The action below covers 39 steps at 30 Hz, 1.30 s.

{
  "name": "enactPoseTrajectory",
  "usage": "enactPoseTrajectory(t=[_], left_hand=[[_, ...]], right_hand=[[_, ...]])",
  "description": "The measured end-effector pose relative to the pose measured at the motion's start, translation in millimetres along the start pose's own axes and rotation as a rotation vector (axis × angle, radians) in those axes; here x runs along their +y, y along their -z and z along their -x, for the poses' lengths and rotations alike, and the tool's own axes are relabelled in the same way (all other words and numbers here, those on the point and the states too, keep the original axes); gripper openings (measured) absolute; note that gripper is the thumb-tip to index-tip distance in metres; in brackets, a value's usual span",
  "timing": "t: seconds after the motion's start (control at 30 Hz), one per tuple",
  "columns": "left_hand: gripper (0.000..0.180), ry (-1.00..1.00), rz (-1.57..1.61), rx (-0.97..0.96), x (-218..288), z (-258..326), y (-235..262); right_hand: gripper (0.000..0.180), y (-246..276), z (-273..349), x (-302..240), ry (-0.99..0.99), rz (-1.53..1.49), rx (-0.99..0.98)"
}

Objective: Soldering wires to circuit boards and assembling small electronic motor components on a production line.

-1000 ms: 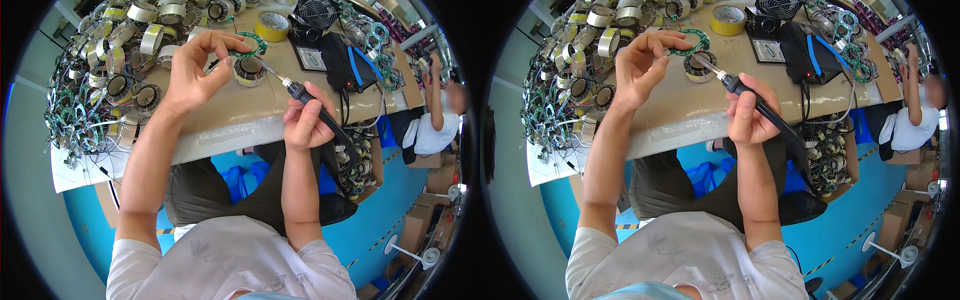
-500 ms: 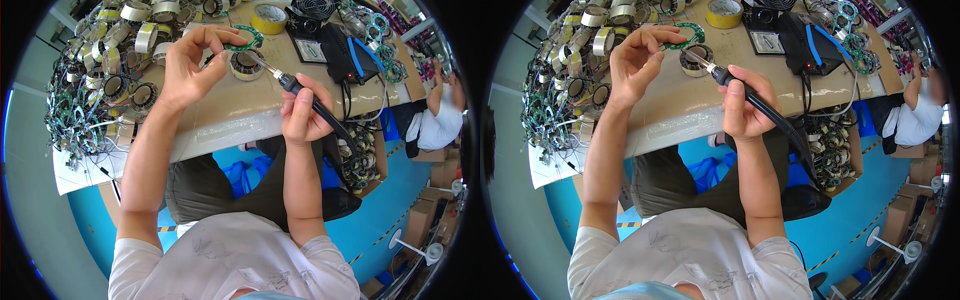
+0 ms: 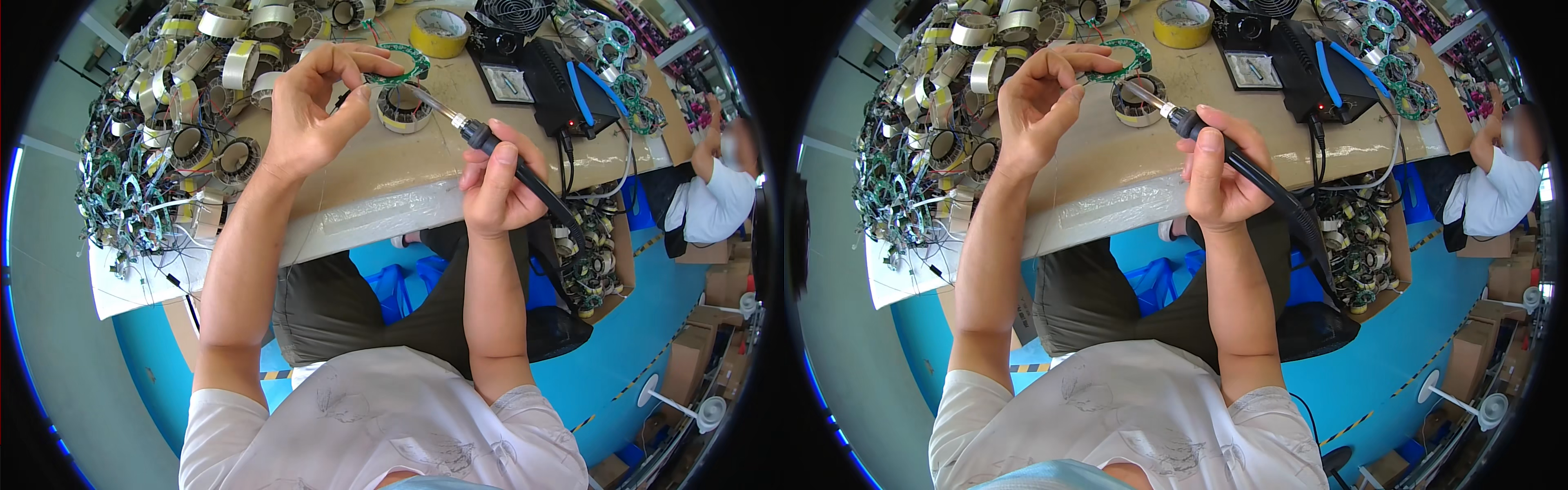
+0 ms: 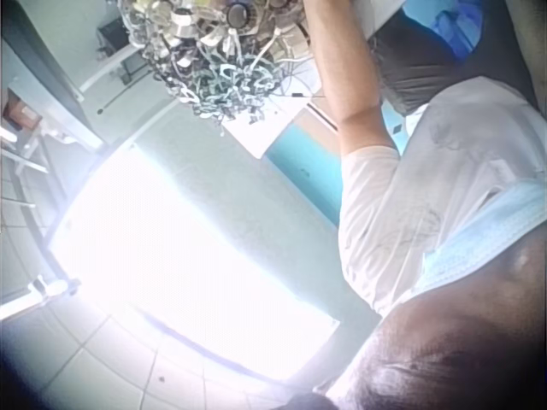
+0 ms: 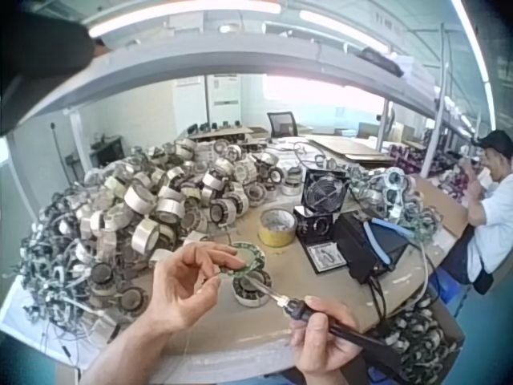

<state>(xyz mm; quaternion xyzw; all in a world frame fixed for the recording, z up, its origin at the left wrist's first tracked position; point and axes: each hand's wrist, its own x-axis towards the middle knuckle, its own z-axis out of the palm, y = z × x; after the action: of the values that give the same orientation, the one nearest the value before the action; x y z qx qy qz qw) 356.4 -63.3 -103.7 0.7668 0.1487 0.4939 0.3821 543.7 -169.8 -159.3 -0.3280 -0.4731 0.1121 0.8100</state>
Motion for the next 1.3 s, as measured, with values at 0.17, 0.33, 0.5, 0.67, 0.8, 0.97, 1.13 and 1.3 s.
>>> enactPoseTrajectory(t=[0.17,0.33,0.5,0.67,0.8,0.97,1.13,1.3], left_hand=[[0.009,-0.006,0.009,0.007,-1.5,-2.0,-0.5],[0.009,0.020,0.016,0.016,1.1,-3.4,-1.0],[0.009,0.023,0.061,0.050,-1.2,-1.4,-1.8],[0.012,0.067,0.025,0.020,6.9,0.3,-2.9],[0.012,0.084,0.034,0.030,6.6,1.8,-1.6],[0.011,0.068,0.035,0.062,5.3,0.7,-4.1],[0.011,0.056,0.010,0.082,5.8,0.7,-2.6],[0.011,0.072,0.000,0.074,2.9,2.1,-2.1]], right_hand=[[0.019,0.2,-1.4,3.5,0.010,0.014,0.012],[0.017,-0.3,-3.7,4.8,0.022,0.011,0.030],[0.027,-2.6,-34.0,3.2,-0.177,0.150,-0.027],[0.029,5.5,-87.9,35.4,0.330,0.661,-0.405],[0.030,-0.4,-91.1,33.4,0.150,0.839,-0.552],[0.025,-23.6,-86.5,6.5,0.311,0.480,-0.471],[0.037,-48.9,-79.5,-9.3,0.497,0.417,-0.623],[0.039,-47.8,-79.5,-1.8,0.515,0.415,-0.639]])
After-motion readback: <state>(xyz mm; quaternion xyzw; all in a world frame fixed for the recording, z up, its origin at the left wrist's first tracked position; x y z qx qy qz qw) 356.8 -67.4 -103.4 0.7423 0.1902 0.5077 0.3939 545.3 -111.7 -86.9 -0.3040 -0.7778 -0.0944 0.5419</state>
